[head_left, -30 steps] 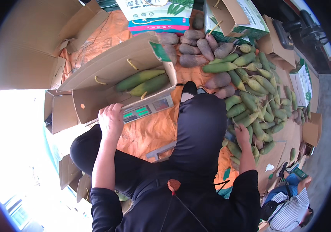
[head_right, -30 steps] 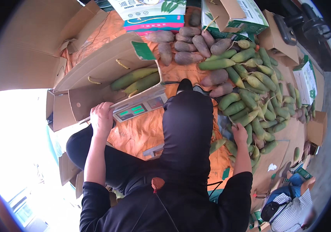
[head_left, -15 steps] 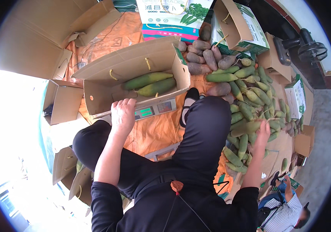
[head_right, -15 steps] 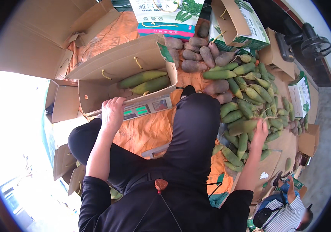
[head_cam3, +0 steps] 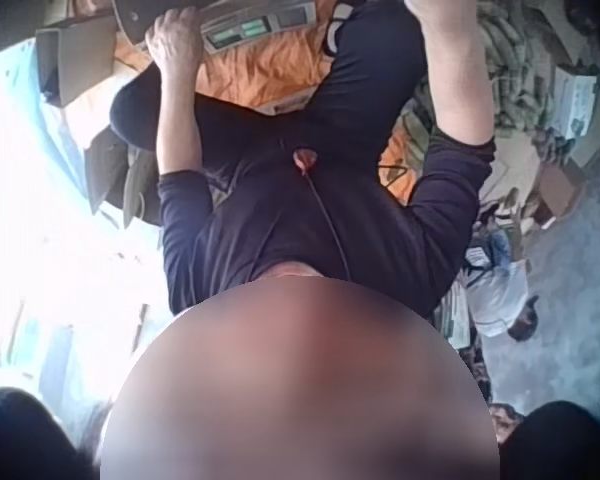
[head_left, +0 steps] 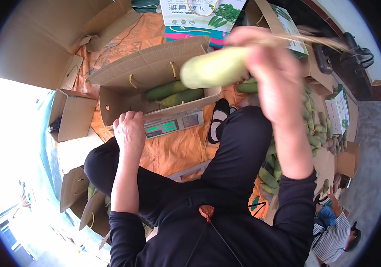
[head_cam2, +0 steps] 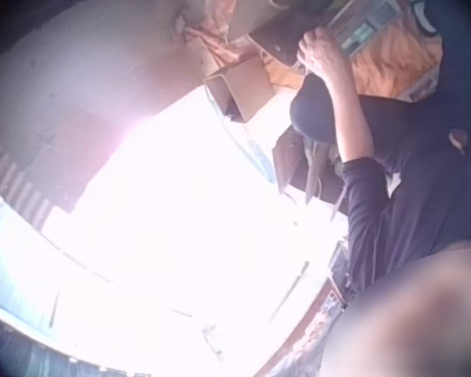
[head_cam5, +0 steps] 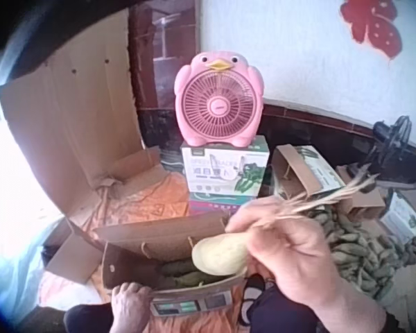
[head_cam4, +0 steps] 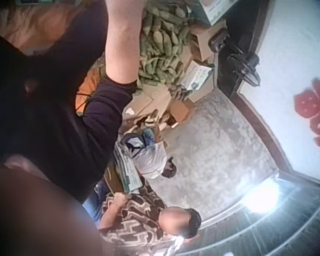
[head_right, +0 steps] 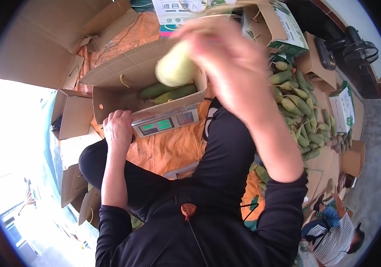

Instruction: Sorting and packing cucumbers into cardboard boxes and weighing them.

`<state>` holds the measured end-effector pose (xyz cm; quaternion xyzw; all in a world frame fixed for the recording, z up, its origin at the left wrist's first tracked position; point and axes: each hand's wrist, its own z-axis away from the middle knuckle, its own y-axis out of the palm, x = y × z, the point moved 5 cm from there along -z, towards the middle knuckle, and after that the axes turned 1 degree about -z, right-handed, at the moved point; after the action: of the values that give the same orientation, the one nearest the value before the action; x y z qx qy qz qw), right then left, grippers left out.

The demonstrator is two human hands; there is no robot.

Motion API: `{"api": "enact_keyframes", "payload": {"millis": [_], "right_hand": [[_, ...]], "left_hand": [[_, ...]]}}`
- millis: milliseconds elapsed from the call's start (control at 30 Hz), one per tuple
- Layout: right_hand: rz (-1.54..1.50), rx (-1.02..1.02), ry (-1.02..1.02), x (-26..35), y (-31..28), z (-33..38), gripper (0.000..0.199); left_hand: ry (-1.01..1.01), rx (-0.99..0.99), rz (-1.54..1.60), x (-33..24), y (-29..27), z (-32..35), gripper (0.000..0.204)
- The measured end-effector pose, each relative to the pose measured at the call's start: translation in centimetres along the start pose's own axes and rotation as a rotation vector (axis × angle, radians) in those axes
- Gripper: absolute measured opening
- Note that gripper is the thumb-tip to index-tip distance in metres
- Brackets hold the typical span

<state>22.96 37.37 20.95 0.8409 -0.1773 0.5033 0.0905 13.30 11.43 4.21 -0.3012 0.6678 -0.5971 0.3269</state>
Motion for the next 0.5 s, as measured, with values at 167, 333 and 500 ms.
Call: {"api": "enact_keyframes", "payload": {"millis": [167,333,500], "right_hand": [[0.194,0.133,0.059,-9.0,8.9,-0.9,0.011],[0.228,-0.047,0.11,-17.1,13.1,1.4,0.018],[0.556,0.3,0.581,-20.0,13.7,3.7,0.028]], "left_hand": [[0.039,-0.01,-0.018,-0.3,-0.6,0.1,0.019],[0.044,0.035,-0.011,-0.4,-0.3,-0.2,0.029],[-0.021,0.152,-0.018,0.2,-0.1,0.1,0.032]]}}
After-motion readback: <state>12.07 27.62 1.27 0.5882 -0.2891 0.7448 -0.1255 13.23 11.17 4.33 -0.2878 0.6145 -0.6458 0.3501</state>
